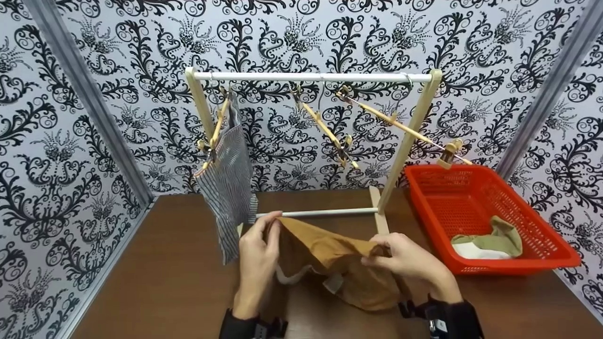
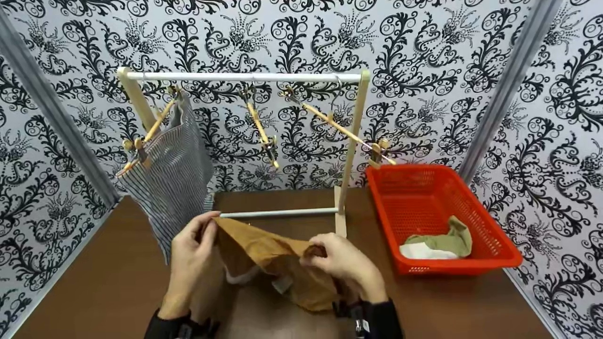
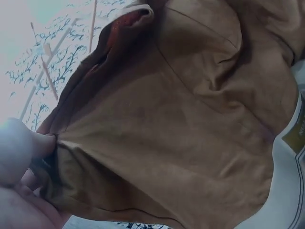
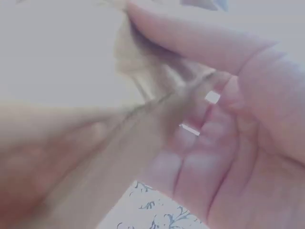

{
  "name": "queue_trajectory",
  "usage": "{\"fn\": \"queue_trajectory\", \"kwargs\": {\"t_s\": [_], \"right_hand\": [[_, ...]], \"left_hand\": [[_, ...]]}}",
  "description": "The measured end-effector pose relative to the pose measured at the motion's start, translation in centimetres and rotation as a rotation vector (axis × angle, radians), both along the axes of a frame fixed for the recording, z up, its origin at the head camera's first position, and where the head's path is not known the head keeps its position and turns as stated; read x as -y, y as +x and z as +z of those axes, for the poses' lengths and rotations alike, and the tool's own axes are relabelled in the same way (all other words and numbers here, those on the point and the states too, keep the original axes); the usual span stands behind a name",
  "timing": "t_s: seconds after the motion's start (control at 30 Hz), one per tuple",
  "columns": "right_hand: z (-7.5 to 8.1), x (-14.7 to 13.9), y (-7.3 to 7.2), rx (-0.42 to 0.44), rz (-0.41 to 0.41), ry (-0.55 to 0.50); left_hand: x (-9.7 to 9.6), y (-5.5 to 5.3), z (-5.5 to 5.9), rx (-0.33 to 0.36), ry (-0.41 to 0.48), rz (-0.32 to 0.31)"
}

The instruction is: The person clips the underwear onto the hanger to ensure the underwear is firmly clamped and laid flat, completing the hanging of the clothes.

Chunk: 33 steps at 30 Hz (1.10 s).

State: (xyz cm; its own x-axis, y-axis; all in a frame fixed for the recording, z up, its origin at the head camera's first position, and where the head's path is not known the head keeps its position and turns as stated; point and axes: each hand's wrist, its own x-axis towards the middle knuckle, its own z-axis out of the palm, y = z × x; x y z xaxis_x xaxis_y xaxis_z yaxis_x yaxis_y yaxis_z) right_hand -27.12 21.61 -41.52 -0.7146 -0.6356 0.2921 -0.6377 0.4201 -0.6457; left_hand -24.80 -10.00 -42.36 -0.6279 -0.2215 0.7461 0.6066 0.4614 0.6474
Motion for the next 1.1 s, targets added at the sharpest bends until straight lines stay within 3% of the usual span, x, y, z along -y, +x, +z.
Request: {"fn": "queue_trajectory", "kwargs": {"t_s": [0.17,0.3,0.53,0.67,0.77,0.93,1.0,1.1], "right_hand": [[-0.7,-0.5,-0.7,0.034,-0.051,-0.014],[-1.2,-0.8,-1.1,0.068,-0.015,-0.020],[-2.1,-1.5,-1.5,0.099,0.011,0.140],[-2.6,-1.9,-1.9,0.076,-0.060,0.153],[-2.8,-1.8,-2.2,0.018,-0.220,0.084],[-2.6,-1.1,-2.7,-0.113,-0.535,-0.143],[-2.5,-0.8,-2.9,-0.218,-0.597,-0.258],[-2.0,-0.3,-2.9,-0.449,-0.588,-0.410]], "left_hand": [[0.7,-0.1,-0.1,0.009,0.018,0.002],[1.0,-0.2,-0.3,0.021,0.020,0.003],[1.2,-0.1,-0.1,0.045,0.041,0.009],[1.7,-0.2,-0.3,0.059,0.032,0.033],[2.1,-0.5,-0.7,0.071,-0.013,0.056],[2.7,-1.3,-1.8,0.046,-0.096,0.089],[2.8,-1.6,-2.1,-0.030,-0.101,0.087],[2.8,-2.0,-2.3,-0.202,-0.082,0.063]]}}
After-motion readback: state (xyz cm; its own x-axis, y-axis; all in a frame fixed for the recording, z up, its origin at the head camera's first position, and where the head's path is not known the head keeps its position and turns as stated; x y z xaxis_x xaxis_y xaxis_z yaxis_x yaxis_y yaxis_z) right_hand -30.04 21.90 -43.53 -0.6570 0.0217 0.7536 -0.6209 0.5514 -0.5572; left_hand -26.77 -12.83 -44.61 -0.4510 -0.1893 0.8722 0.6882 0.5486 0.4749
